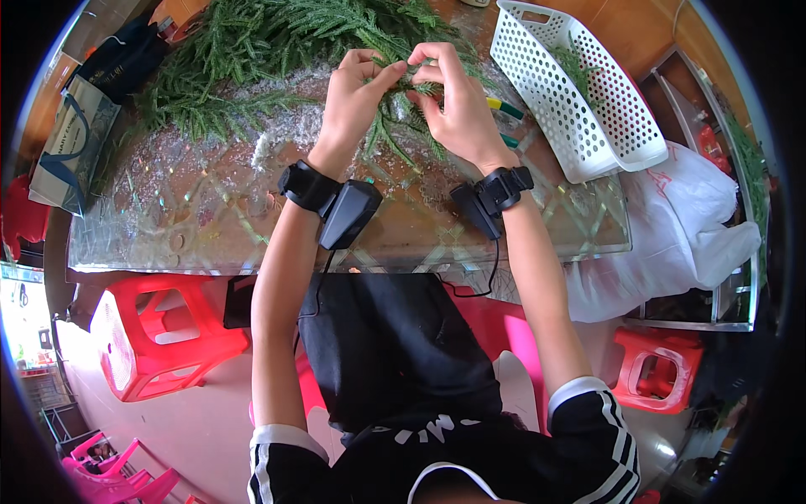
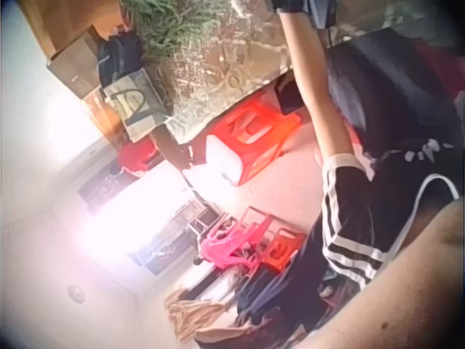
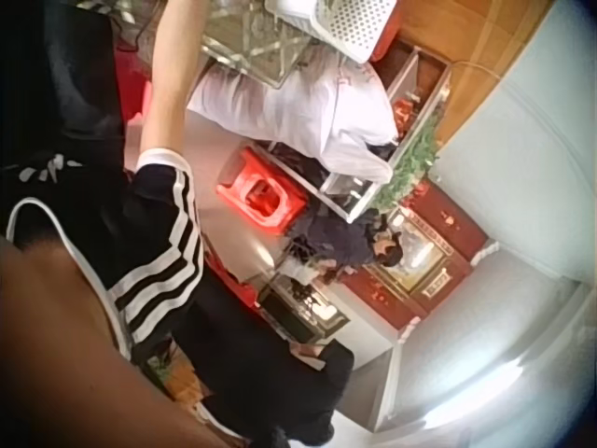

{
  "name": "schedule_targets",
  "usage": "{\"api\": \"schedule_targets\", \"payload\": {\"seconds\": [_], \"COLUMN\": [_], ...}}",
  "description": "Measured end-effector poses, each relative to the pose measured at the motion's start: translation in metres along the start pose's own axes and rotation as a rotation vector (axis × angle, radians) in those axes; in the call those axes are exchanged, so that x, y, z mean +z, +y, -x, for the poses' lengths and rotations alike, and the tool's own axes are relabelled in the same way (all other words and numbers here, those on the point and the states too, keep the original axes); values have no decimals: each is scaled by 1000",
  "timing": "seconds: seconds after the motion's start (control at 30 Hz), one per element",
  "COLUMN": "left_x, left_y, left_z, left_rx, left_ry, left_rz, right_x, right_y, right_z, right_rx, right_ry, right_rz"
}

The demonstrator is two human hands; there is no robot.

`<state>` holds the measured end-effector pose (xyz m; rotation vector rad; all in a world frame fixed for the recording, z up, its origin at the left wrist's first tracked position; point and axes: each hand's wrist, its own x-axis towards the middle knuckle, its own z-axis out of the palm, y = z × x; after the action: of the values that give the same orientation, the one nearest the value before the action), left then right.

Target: Trimming and sorting green plant stems into a plastic basket.

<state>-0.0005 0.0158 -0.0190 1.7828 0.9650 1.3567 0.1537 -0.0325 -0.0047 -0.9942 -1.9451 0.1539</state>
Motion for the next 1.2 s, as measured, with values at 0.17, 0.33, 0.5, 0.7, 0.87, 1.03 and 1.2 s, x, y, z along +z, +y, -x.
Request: {"api": "schedule_targets", "payload": {"seconds": [0.17, 0.33, 0.5, 0.7, 0.87, 1.03, 1.2], "left_x": [2, 7, 7, 9, 10, 10, 10], "left_y": [5, 5, 4, 8, 10, 7, 7], "left_z": [2, 5, 5, 7, 8, 7, 7], "left_rx": [82, 262, 333, 377, 373, 374, 382], "left_ry": [75, 101, 125, 138, 149, 156, 158], "left_rz": [-49, -145, -184, -188, -228, -254, -226], "right_x": [-1, -6, -7, -3, -3, 0, 0], "right_y": [-2, -7, -2, 11, 11, 11, 10], "right_z": [-3, -3, -3, -1, -1, 1, -3], "right_rx": [76, 275, 398, 260, 237, 189, 122], "right_ry": [76, 79, 56, 134, 49, 55, 52], "right_rz": [-142, -217, -259, -341, -325, -321, -345]}}
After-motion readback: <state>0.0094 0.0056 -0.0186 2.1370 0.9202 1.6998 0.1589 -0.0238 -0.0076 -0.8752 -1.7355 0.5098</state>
